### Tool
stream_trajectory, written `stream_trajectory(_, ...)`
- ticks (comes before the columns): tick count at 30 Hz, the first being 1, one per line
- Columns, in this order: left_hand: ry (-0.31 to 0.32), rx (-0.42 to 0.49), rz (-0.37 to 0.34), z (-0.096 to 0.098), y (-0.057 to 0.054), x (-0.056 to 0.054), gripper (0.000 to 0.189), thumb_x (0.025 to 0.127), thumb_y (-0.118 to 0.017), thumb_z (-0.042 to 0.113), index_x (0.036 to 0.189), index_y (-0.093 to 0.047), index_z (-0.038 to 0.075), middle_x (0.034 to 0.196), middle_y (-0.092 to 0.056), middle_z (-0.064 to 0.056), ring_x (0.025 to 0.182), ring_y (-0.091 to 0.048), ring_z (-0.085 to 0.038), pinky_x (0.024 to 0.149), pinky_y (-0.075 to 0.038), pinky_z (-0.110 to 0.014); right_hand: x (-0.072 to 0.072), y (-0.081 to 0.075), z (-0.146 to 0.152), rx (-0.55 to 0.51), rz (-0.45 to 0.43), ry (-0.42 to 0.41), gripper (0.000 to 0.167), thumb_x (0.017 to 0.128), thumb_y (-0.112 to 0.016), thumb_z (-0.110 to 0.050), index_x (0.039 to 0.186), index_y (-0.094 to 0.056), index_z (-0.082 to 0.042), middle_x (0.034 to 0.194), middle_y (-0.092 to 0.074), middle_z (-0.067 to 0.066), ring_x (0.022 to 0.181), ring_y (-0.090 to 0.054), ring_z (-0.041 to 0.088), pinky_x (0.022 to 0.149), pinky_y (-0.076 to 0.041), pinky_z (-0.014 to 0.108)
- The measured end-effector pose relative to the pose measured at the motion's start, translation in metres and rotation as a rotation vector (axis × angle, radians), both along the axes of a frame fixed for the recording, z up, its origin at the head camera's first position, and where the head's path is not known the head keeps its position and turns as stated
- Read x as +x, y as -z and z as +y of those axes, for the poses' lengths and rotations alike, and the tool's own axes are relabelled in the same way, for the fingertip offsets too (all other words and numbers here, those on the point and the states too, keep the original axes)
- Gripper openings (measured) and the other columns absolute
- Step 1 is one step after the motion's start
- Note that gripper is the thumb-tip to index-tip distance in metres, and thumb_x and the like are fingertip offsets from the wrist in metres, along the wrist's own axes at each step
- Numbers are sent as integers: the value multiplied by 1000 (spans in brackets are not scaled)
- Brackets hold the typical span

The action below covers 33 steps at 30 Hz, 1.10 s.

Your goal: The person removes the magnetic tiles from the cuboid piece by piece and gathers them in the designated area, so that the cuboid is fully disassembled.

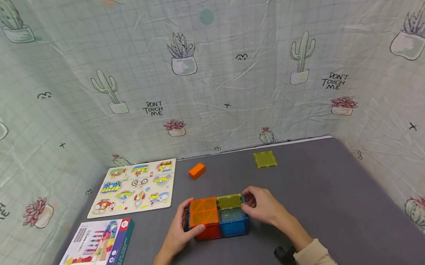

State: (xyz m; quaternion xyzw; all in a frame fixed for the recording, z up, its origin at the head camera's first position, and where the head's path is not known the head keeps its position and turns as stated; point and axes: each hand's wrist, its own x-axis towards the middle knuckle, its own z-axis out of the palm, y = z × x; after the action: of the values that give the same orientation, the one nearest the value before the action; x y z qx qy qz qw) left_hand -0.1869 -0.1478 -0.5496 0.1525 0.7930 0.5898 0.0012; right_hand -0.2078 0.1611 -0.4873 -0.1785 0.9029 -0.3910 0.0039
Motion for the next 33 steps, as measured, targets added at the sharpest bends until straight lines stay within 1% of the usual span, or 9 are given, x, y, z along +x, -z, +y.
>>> stream_trajectory(6,10,0,11,1,0,1,82,85,-77,25,154,-33,15,145,-49,0,127,-48,-20,111,-41,-27,1,-1,0,6,-12,8,28,91,-67,-19,116,-65,-7,100,-69,1,86,-62,10,81,-57,34)
stream_trajectory(13,14,14,19,1,-1,2,82,84,-77,21,153,-33,13,144,-50,-2,126,-49,-19,109,-42,-24,1,0,-1,19,-16,20,28,90,-67,-19,116,-67,-8,99,-69,0,85,-62,8,80,-56,28)
stream_trajectory(18,13,16,20,1,0,2,82,84,-76,17,153,-32,16,146,-49,-6,127,-48,-21,109,-42,-24,2,-1,-2,23,-15,18,29,90,-67,-18,116,-67,-7,99,-69,0,85,-62,8,79,-56,27)
stream_trajectory(21,11,4,13,1,1,1,81,84,-76,20,153,-33,19,146,-49,-4,127,-47,-20,109,-42,-25,2,-1,-2,23,-13,15,29,89,-67,-18,116,-67,-7,99,-70,0,85,-62,8,78,-56,27)
stream_trajectory(23,11,0,9,1,0,1,80,84,-76,22,152,-34,19,145,-49,-2,128,-47,-19,110,-42,-25,2,-1,-1,25,-11,12,30,89,-66,-18,116,-67,-7,99,-70,0,84,-62,8,78,-56,27)
stream_trajectory(29,-1,-6,5,0,-1,2,83,85,-77,28,154,-33,13,145,-49,0,130,-47,-21,112,-41,-29,2,0,2,20,25,-20,32,91,-66,-20,120,-68,-5,101,-71,2,84,-64,8,77,-57,27)
stream_trajectory(33,-15,-19,6,0,0,2,82,85,-77,29,153,-34,14,146,-49,0,129,-47,-21,111,-42,-28,3,0,4,36,43,-58,39,94,-67,-27,124,-66,-3,99,-72,1,84,-64,8,75,-56,26)
